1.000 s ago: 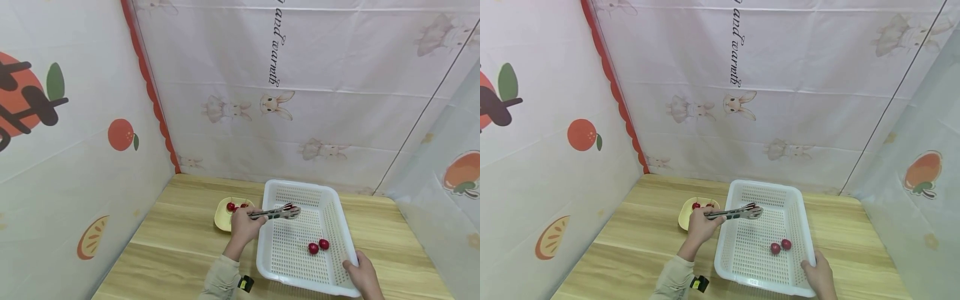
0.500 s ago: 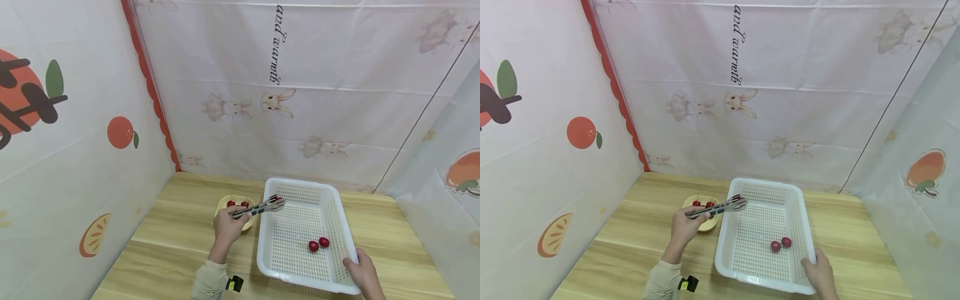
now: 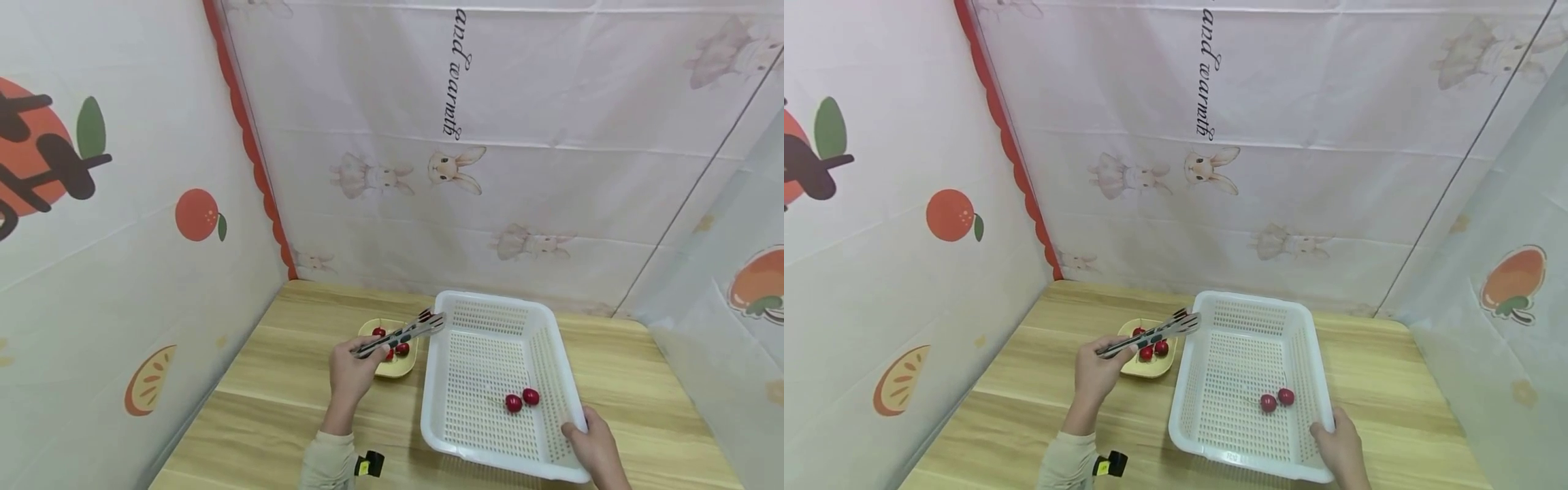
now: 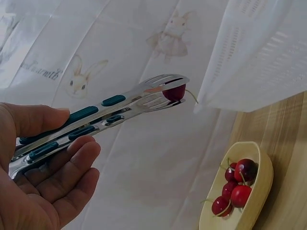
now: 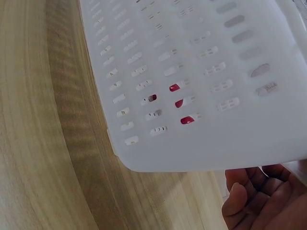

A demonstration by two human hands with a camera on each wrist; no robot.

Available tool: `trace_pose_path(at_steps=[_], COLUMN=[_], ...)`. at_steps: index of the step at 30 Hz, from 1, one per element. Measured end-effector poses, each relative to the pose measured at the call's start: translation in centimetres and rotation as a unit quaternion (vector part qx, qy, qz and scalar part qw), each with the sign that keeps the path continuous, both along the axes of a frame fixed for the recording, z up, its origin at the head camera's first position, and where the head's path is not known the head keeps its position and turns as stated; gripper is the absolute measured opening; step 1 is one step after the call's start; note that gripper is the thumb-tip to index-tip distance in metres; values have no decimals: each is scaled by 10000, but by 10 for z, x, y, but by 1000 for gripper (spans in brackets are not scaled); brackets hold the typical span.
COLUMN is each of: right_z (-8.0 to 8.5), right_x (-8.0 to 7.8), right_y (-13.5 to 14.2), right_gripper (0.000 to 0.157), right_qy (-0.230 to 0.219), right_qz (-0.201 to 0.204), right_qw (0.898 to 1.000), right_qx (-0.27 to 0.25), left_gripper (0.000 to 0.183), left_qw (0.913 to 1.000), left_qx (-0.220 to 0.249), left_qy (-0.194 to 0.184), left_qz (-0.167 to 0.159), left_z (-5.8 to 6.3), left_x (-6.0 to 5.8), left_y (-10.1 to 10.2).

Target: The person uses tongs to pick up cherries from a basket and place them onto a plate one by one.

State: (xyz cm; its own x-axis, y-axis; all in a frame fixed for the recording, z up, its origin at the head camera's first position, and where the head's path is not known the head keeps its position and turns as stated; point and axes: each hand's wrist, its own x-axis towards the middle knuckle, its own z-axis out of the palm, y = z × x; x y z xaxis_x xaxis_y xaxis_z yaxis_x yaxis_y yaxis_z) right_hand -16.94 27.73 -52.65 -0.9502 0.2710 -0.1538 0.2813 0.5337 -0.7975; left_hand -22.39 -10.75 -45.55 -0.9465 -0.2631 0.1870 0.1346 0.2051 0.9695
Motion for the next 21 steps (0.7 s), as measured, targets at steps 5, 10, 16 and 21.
trace_pose_path(at_steps=[5, 10, 16, 21], right_z=[0, -2, -3, -5], right_x=[1, 1, 0, -2], right_y=[1, 1, 3, 3], right_gripper=[44, 44, 43, 43], right_qy=[39, 54, -59, -200], right_qz=[14, 12, -3, -13], right_qw=[10000, 10000, 10000, 9996], right_qx=[-24, 35, -17, -221], left_gripper=[17, 20, 23, 21], left_qw=[9996, 9988, 9972, 9944], left_qx=[-32, -22, -81, -101], left_qy=[-96, -86, -289, -532], left_qz=[265, 480, 678, 908], left_z=[-4, -9, -22, -33], left_x=[2, 3, 3, 3], left_y=[-8, -19, -31, -43])
